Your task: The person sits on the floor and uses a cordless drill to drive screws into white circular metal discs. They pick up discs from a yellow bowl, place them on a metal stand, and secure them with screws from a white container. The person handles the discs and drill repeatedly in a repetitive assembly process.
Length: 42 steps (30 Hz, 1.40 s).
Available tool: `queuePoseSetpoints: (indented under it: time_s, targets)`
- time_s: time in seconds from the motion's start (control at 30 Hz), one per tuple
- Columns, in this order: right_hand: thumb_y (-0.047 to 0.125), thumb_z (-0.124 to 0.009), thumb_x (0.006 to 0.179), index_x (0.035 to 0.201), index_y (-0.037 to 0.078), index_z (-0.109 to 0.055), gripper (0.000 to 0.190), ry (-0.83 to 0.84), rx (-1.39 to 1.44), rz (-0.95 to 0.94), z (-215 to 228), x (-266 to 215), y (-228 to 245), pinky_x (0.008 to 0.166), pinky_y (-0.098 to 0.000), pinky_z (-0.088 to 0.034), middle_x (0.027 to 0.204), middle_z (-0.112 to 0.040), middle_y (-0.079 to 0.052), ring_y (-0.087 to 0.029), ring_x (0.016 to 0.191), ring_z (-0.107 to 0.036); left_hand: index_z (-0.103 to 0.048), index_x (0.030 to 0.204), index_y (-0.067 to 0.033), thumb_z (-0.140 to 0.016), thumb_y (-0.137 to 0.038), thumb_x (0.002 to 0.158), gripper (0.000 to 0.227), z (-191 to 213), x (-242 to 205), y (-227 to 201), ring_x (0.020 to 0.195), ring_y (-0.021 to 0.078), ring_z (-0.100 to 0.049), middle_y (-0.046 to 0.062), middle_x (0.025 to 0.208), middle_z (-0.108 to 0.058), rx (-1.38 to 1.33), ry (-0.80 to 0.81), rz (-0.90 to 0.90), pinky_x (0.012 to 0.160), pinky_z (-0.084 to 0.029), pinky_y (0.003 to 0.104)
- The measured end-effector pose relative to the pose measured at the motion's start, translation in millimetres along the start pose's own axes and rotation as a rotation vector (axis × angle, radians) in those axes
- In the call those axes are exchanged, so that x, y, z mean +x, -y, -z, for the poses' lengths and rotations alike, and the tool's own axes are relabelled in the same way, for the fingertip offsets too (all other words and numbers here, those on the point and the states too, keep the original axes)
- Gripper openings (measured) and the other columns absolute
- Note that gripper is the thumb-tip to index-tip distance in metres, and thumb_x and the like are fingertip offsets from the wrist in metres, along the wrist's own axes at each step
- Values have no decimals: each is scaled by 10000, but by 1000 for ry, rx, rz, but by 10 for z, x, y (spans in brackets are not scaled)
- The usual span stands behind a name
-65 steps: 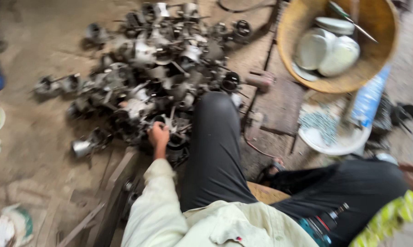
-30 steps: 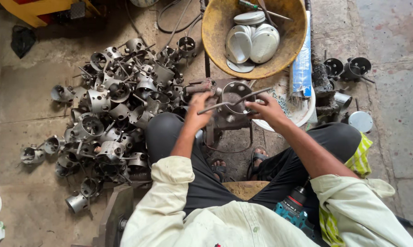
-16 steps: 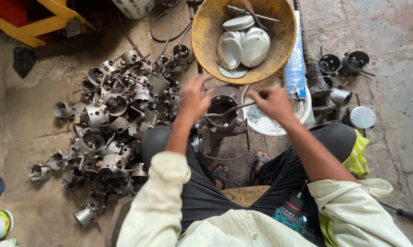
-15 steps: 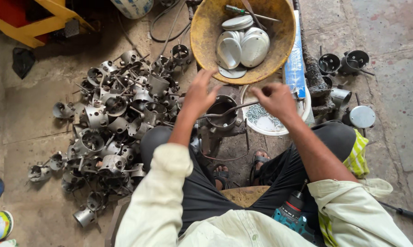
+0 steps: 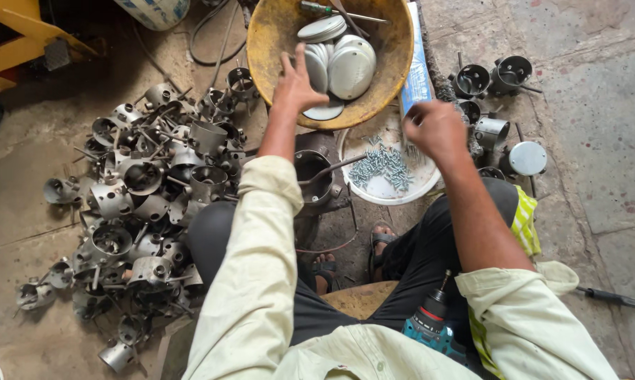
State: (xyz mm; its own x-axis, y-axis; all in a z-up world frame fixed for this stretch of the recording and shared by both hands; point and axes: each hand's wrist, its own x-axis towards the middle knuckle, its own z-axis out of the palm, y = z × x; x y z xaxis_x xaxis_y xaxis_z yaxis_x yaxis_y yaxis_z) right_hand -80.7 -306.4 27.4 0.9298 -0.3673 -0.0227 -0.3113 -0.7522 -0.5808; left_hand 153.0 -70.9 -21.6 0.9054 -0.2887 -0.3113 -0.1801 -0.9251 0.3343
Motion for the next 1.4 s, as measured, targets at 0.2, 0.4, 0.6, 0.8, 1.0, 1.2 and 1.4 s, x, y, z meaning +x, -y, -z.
queuePoseSetpoints:
  time_s: [0.2,0.4,0.6,0.8,1.0,1.2,1.4]
  targets:
    - [209,-774,811,1031,210,-793,221,269,-287,209,-813,-32,-204,808,-473,-590,1010,-758,-140,-345,930,-731,-202,1582,-365,-978,-355,516,1319,535,-1026,57,1397,472,-402,233,1526,-295,-109,-384,-287,1088,-474,572]
    - [208,-781,780,1115,219,-747,337,356,-346,236,-1129,-35,-287,806,-519,-584,1095,-722,-165,-396,982,-714,-425,1539,-29,-785,-457,821,911,168,-2379,595,1231,465,-529,313,1346,-488,-2033,190,-465,1033,-522,597]
    - [173,-712,871,1101,254,-786,256,292,-299,245,-1111,-38,-333,841,-502,-589,1120,-725,-164,-389,987,-721,-412,1584,-97,-648,-553,835,908,161,-2813,609,1207,445,-630,274,1464,-546,-2333,410,-602,955,-568,545]
    - [125,-837,739,1137,64,-732,416,162,-14,345,-630,-35,-315,776,-464,-563,1044,-744,-200,-383,948,-698,-362,1562,-135,-662,-623,784,966,179,-2904,552,1143,469,-649,238,1401,-554,-2293,308,-506,913,-575,593]
    - [179,-722,1085,1236,22,-762,222,-338,376,128,917,-313,-1633,850,-277,-554,1128,-770,-91,-138,984,-701,-378,1651,-193,-627,-646,896,915,248,-3010,535,1145,419,-651,244,1358,-561,-2275,386,-639,921,-585,545]
    - [274,-702,891,1195,2,-717,408,66,-184,-8,506,-1111,-2608,796,-438,-530,1092,-719,-180,-295,954,-642,-410,1565,-131,-530,-722,933,874,42,-2928,320,1082,419,-666,244,1382,-584,-2281,476,-593,880,-583,541]
    - [238,-596,1015,1185,34,-702,286,-82,554,-338,457,-1374,-2317,806,-411,-546,1100,-717,-111,-225,962,-649,-456,1493,4,-489,-723,1002,878,-168,-2842,191,1122,409,-668,241,1254,-633,-2224,484,-540,946,-562,565]
